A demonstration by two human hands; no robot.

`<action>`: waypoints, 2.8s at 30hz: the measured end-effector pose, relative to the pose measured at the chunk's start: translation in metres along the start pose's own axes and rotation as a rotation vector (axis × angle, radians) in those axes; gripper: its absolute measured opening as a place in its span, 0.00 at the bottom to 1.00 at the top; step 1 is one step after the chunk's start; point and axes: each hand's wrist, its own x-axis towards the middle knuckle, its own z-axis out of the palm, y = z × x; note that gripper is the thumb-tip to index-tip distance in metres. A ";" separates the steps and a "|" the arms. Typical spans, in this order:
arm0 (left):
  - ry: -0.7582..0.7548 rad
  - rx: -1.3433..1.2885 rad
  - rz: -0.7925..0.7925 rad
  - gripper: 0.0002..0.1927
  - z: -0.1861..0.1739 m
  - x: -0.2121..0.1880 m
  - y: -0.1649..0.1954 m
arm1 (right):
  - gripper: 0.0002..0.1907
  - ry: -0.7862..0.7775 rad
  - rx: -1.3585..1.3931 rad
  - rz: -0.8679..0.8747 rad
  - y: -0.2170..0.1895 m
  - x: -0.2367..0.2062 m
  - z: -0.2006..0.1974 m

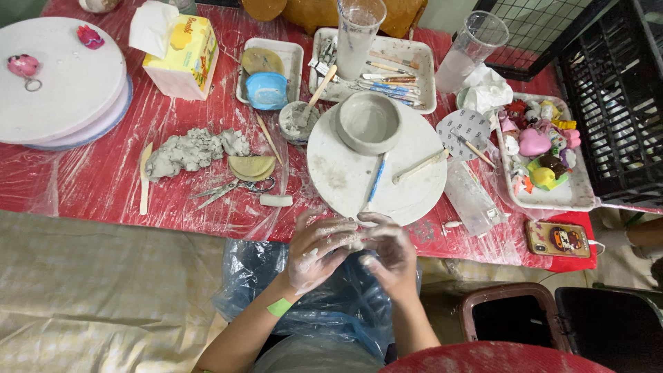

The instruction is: The person sits at a pottery work table and shapes a small piece of clay by hand, pinching and rotating it between both hands. They briefly use a wooden modeling tool on the clay, then continue hand-shaping it and work near a small bowl on a banding wheel.

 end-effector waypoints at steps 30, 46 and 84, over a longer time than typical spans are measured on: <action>0.117 -0.081 -0.117 0.25 0.005 0.005 0.000 | 0.27 0.007 0.432 0.274 0.029 -0.010 0.016; 0.070 -0.362 -0.365 0.15 0.000 0.006 0.012 | 0.13 0.151 0.258 0.129 0.036 -0.011 0.003; 0.009 -0.280 -0.436 0.23 -0.009 0.017 0.023 | 0.19 0.171 0.006 -0.038 0.006 -0.011 0.002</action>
